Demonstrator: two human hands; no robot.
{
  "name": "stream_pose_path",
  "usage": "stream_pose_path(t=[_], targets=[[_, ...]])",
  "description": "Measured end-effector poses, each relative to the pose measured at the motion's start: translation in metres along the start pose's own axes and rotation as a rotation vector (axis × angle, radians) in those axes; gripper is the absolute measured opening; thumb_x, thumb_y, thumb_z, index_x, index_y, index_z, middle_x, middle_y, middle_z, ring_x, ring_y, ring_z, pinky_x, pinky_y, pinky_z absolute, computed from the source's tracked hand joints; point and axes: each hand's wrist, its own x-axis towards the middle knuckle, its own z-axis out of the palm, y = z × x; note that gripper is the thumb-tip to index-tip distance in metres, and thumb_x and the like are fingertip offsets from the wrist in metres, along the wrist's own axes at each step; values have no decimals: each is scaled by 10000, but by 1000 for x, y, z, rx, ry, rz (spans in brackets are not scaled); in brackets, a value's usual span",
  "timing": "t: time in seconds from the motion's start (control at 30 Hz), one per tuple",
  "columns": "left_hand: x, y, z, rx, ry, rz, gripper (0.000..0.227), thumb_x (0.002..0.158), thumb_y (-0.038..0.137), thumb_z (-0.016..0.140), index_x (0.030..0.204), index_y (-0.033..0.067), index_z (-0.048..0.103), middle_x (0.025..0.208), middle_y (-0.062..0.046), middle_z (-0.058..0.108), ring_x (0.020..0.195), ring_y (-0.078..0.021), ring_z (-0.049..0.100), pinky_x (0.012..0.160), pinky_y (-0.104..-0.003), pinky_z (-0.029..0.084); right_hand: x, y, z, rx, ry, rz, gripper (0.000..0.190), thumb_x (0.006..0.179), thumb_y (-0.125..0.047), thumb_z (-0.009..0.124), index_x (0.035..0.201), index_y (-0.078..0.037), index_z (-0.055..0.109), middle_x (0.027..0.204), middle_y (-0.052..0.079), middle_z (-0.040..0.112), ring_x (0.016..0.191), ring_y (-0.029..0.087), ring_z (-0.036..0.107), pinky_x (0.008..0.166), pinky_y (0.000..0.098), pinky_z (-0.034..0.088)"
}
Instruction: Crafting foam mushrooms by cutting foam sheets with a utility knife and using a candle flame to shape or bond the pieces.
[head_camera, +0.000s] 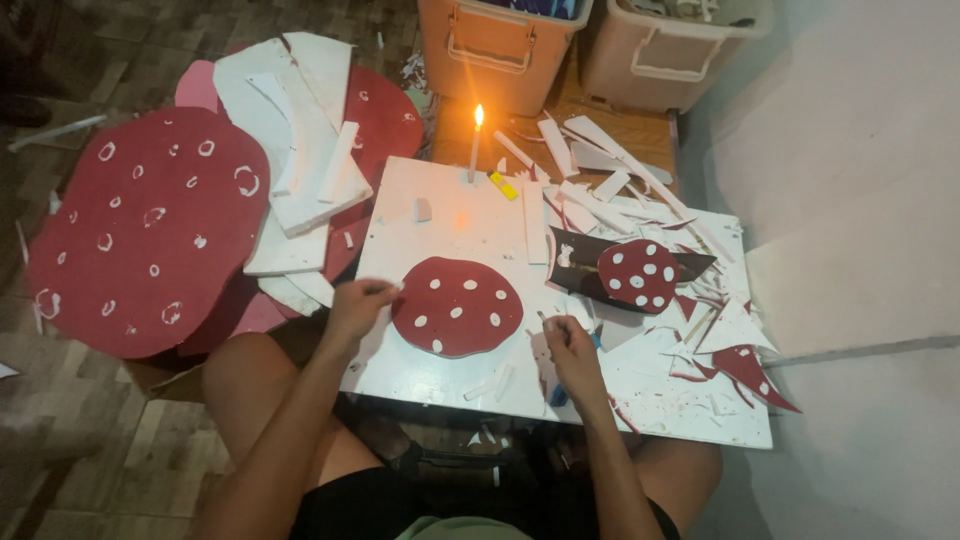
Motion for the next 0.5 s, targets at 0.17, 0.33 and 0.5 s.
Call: stream_pose_path(t=[0.17,0.33,0.5], targets=[[63,15,34,513,-106,147,241,847,323,726,1002,150,789,1027,-88,759,1089,-303,678,912,-394,501,15,3,13,-27,-13,-38,252,1003,-185,565,1112,23,656,734,103,572,673,179,540,618,331,452],[113,22,78,725,-193,145,157,857,237,712,968,166,799,943,-71,768,977,-291,720,874,-394,521,25,14,18,-18,-8,-44,240,989,-205,593,1089,-2,671,733,101,583,658,186,551,599,318,464],[169,-12,110,751,-287,46,97,824,160,690,830,117,777,704,-111,708,637,-311,701,659,-449,524,7,11,33,79,-58,29,261,974,-206,596,1127,-5,660,757,91,572,673,154,531,596,286,457]])
